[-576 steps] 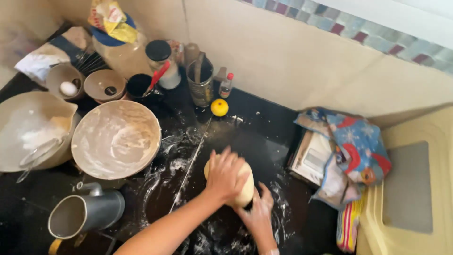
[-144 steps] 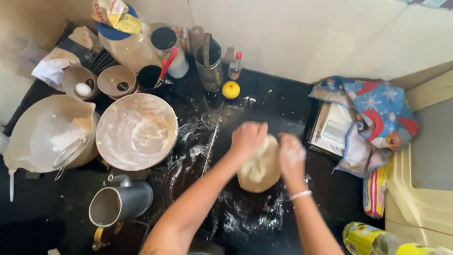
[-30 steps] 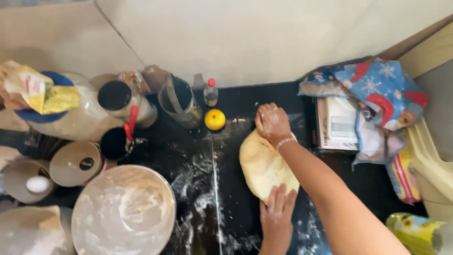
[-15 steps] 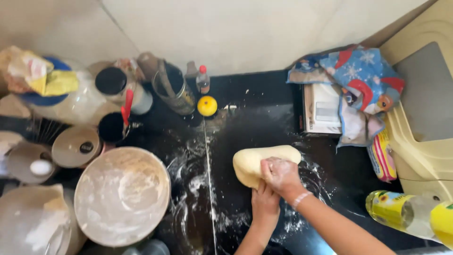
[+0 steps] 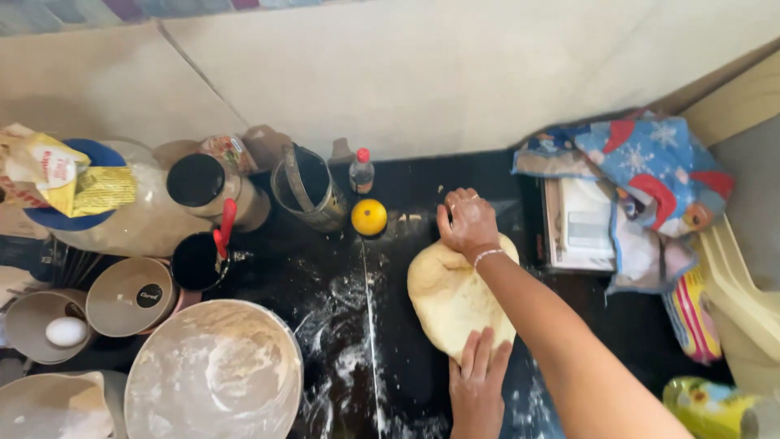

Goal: The person is kneading a large ball of dough on a floured countertop.

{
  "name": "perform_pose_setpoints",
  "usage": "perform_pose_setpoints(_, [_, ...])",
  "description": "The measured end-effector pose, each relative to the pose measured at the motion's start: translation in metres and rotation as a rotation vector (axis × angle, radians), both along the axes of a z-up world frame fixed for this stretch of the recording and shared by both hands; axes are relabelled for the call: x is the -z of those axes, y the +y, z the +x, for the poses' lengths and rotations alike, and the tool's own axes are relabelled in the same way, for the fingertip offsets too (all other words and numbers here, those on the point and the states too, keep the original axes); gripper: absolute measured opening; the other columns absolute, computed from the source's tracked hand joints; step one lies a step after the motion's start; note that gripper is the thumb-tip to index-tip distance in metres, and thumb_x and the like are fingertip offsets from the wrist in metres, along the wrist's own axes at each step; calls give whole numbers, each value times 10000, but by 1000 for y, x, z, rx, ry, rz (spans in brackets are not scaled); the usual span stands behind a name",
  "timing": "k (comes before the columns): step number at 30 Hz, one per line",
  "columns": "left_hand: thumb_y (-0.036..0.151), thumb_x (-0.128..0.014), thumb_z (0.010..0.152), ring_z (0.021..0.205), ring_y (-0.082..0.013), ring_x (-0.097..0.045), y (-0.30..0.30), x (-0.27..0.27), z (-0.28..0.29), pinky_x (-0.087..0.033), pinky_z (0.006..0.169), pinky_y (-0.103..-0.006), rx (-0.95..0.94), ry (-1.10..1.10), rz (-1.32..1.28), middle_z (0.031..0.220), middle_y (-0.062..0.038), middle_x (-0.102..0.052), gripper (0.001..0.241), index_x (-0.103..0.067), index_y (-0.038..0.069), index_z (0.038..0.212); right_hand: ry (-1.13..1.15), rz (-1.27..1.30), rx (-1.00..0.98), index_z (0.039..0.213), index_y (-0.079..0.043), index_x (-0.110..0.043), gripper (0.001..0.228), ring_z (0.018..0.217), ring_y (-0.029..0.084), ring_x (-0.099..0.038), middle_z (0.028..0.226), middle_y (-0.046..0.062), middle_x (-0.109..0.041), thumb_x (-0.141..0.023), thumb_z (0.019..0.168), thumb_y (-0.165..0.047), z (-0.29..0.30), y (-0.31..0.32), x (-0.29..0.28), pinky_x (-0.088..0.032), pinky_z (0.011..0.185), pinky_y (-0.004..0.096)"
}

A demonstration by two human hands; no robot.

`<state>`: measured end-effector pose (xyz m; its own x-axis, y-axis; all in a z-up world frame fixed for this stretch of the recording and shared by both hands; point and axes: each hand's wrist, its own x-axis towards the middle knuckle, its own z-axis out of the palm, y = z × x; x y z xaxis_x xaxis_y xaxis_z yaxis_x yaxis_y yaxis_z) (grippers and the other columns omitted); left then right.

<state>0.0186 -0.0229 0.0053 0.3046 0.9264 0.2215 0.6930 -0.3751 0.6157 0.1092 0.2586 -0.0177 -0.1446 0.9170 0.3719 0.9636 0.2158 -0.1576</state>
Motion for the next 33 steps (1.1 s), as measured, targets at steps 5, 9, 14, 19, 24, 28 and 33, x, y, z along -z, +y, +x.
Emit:
perform_pose_setpoints(5, [-3, -613, 815, 1381, -370, -461, -4, -4, -3, -453, 907, -564, 4, 19, 68, 1517, -141, -507, 553, -635, 140, 1348, 18, 16, 78, 678, -135, -622, 418, 660, 347, -648, 665, 97, -630, -501, 999, -375, -1, -2, 12, -495, 525, 473])
perform_pose_setpoints(9, [-73, -612, 724, 1458, -383, -381, 0, -3, -6, -440, 913, -554, 62, -8, -28, 1577, -129, -448, 713, -584, 144, 1403, 152, -571, 259, 737, -67, -731, 590, 958, 418, -703, 873, 196, -738, -358, 990, -447, -10, -69, -59, -524, 829, 506])
perform_pose_setpoints(14, [41, -663, 725, 1331, -411, -491, -17, 29, -1, -450, 854, -549, 28, -43, 110, 1315, -149, -625, 474, -704, 129, 1189, -150, -273, -145, 742, -154, -659, 442, 596, 355, -649, 639, 88, -666, -412, 1058, -340, 19, -210, -61, -418, 480, 501])
perform_pose_setpoints(19, [108, -675, 729, 1299, -469, -490, -22, 20, 1, -441, 807, -582, 58, -20, 131, 1313, -188, -624, 528, -699, 66, 1255, -143, -172, 73, 667, -219, -683, 441, 589, 251, -700, 630, -22, -695, -426, 1009, -325, 5, -209, -12, -427, 427, 425])
perform_pose_setpoints(24, [-51, -756, 596, 1439, -340, -376, -6, -13, 4, -395, 1035, -559, 5, 85, -28, 1496, -149, -496, 862, -574, 109, 1423, -45, -275, 160, 646, -236, -637, 374, 579, 308, -657, 654, 0, -672, -423, 937, -330, -3, -119, 20, -470, 463, 459])
perform_pose_setpoints(28, [-112, -637, 692, 1452, -352, -398, 2, -22, -2, -414, 1000, -596, -8, 5, -29, 1553, -147, -475, 695, -626, 119, 1347, -43, -214, 93, 636, -194, -667, 419, 613, 277, -685, 665, 26, -700, -443, 964, -327, -9, -58, 6, -497, 475, 433])
perform_pose_setpoints(33, [-97, -604, 729, 1432, -397, -409, 1, -10, -3, -447, 923, -545, 52, -2, -56, 1560, -177, -464, 685, -583, 109, 1382, 118, 116, -57, 748, -103, -572, 264, 712, 339, -622, 729, 104, -584, -538, 974, -235, -14, -18, -5, -489, 599, 476])
